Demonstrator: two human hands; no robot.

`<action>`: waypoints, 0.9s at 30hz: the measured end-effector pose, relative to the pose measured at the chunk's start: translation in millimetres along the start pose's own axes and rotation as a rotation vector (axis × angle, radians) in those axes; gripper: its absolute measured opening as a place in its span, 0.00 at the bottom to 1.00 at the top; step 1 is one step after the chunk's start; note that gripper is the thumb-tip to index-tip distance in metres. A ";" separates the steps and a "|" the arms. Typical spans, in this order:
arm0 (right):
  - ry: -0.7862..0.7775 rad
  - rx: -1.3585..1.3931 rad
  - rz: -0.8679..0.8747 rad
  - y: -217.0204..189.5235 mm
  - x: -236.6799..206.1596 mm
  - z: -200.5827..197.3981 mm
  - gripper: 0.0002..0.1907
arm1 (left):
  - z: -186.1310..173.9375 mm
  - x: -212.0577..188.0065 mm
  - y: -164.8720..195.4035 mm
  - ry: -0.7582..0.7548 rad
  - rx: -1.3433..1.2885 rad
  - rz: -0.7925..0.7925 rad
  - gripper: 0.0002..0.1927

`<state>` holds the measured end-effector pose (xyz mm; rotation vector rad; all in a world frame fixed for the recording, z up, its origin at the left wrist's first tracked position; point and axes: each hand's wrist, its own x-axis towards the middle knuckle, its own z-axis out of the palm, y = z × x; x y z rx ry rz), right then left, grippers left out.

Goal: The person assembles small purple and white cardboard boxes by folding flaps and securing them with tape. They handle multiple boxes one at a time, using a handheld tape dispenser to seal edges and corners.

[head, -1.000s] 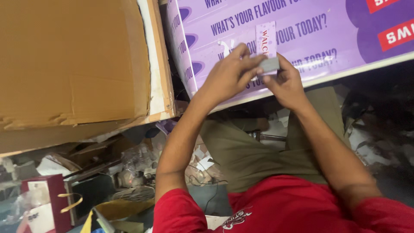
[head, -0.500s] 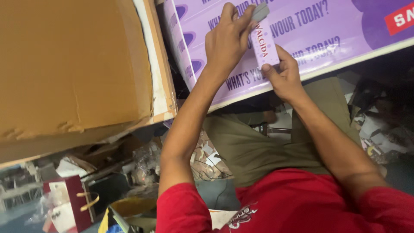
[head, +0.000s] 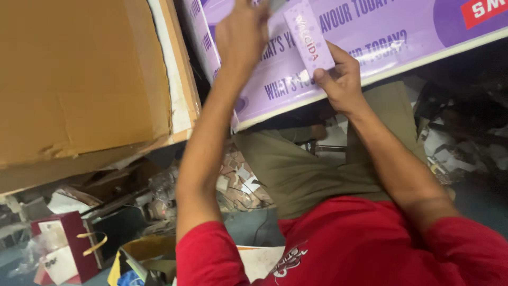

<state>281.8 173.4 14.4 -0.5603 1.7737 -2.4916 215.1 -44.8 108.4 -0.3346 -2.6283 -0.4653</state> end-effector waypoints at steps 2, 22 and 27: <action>-0.044 -0.059 -0.049 -3.5 -5.8 -4.5 0.29 | -1.6 0.0 -9.0 0.026 0.038 -0.094 0.09; -0.091 -0.146 -0.070 -0.7 -2.3 6.1 0.19 | -37.9 -62.0 54.9 -0.198 -0.273 0.077 0.17; -0.044 -0.248 -0.024 5.3 0.7 13.7 0.21 | -30.2 -38.1 31.9 -0.013 -0.067 -0.004 0.17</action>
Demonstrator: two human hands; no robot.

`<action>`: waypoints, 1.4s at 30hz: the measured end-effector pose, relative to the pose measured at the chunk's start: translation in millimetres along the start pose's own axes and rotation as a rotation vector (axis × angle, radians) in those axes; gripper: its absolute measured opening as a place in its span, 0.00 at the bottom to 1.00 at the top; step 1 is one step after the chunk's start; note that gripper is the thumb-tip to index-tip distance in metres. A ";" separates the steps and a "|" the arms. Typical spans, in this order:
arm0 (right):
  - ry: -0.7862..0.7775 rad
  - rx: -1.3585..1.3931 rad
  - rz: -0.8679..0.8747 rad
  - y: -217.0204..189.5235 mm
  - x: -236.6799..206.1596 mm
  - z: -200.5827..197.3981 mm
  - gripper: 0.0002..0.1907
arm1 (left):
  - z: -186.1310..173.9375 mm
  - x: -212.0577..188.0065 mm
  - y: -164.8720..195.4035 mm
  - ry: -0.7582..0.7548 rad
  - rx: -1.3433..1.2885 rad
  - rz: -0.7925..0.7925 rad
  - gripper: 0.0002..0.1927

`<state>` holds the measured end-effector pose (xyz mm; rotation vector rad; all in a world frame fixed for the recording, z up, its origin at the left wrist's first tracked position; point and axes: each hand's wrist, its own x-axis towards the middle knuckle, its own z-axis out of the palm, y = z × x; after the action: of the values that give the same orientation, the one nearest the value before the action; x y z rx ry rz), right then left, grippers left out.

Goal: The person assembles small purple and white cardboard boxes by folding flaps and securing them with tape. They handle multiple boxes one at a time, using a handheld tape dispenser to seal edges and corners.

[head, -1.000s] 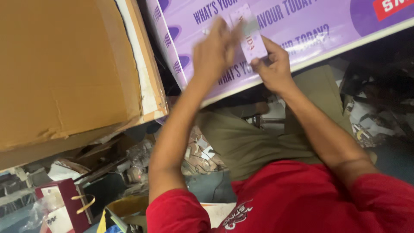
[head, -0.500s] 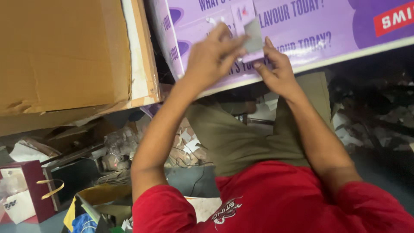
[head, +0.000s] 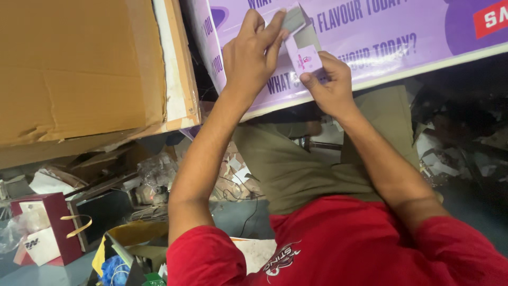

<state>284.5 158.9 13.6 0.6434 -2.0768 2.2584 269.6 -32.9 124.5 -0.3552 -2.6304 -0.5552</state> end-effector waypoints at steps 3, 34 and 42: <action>0.003 0.088 -0.017 6.9 -2.1 0.6 0.21 | 1.6 -0.1 4.5 0.019 -0.007 -0.010 0.17; -0.210 0.092 -0.023 9.0 11.4 2.9 0.24 | -28.2 -19.8 6.3 -0.151 -0.075 0.006 0.15; -0.190 0.085 -0.038 58.4 4.0 20.1 0.28 | -29.0 -32.7 21.0 -0.191 -0.199 -0.011 0.17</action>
<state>270.5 131.5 -40.1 0.9279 -2.0336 2.3606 315.4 -32.0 140.5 -0.4760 -2.7665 -0.8278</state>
